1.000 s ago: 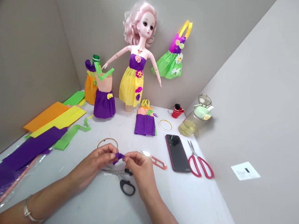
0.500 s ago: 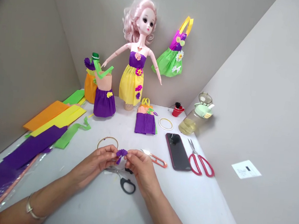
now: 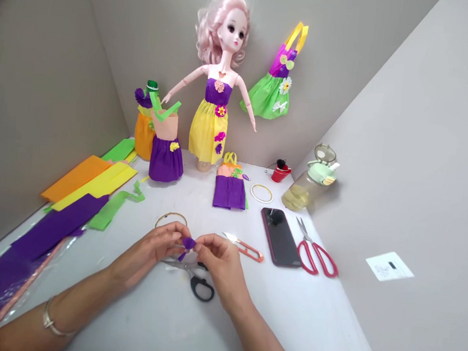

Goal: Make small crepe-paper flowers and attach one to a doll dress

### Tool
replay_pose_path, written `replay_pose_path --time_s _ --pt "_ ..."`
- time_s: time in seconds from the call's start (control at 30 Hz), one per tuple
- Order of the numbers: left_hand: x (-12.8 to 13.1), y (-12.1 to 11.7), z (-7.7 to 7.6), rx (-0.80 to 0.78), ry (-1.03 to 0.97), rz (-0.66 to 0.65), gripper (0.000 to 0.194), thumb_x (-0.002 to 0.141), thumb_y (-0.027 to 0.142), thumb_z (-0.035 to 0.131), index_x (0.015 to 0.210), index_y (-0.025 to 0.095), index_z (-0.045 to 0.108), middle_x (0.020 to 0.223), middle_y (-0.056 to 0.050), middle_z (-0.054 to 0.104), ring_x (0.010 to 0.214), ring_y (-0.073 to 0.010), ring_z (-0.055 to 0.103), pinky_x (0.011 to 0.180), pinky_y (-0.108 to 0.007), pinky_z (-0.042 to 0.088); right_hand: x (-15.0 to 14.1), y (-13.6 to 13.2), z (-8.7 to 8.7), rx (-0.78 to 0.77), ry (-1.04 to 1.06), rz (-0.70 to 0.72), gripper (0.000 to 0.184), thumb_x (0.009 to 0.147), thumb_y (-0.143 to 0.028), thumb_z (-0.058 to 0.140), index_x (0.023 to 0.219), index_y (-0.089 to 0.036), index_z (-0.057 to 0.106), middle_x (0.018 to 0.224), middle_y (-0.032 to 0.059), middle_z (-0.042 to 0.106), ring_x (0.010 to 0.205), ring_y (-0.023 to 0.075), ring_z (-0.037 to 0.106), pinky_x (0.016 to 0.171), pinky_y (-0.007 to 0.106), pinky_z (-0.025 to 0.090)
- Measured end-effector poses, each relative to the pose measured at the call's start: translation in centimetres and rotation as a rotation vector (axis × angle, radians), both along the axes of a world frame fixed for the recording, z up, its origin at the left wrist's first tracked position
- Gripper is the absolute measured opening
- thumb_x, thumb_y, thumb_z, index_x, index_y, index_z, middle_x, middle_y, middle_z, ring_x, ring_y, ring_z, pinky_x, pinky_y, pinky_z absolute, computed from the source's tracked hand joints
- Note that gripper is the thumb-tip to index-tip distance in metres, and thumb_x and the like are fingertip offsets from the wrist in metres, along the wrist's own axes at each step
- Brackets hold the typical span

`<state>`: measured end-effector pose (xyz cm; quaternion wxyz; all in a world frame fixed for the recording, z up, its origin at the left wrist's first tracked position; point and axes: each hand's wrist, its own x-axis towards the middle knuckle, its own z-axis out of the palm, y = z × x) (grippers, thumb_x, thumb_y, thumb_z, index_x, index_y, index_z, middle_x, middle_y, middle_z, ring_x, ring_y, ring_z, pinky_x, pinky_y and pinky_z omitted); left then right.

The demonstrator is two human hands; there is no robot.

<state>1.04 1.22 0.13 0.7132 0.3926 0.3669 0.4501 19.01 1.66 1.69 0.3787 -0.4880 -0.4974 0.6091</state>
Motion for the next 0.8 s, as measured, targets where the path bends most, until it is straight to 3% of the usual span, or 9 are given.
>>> replay_pose_path --time_s 0.2,0.5,0.8 --pt "0.08 -0.02 -0.57 0.011 0.131 -0.034 0.006 0.083 0.022 0.059 0.081 0.017 0.059 0.078 0.000 0.057 0.075 -0.0135 0.051 0.074 -0.025 0.039 -0.32 0.03 -0.01 0.040 -0.042 0.040 0.017 0.075 -0.032 0.069 0.077 -0.016 0.068 0.066 -0.0018 0.056 0.063 0.0118 0.046 0.062 0.026 0.034" --pt "-0.04 0.16 -0.95 -0.099 -0.084 0.066 0.004 0.081 0.021 0.060 0.080 0.018 0.059 0.083 -0.001 0.057 0.086 -0.0167 0.057 0.083 -0.028 0.043 0.41 0.35 -0.83 -0.080 0.107 0.058 0.011 0.077 -0.028 0.067 0.077 -0.017 0.067 0.072 -0.0005 0.059 0.064 0.0114 0.048 0.066 0.026 0.035" --pt "0.26 -0.17 -0.89 0.003 0.074 0.073 0.004 0.082 0.021 0.057 0.079 0.018 0.058 0.081 0.001 0.054 0.083 -0.0150 0.051 0.083 -0.028 0.039 -0.10 0.10 -0.35 -0.006 -0.005 0.025 0.012 0.076 -0.030 0.067 0.080 -0.018 0.068 0.069 -0.0018 0.058 0.066 0.0126 0.049 0.065 0.026 0.037"
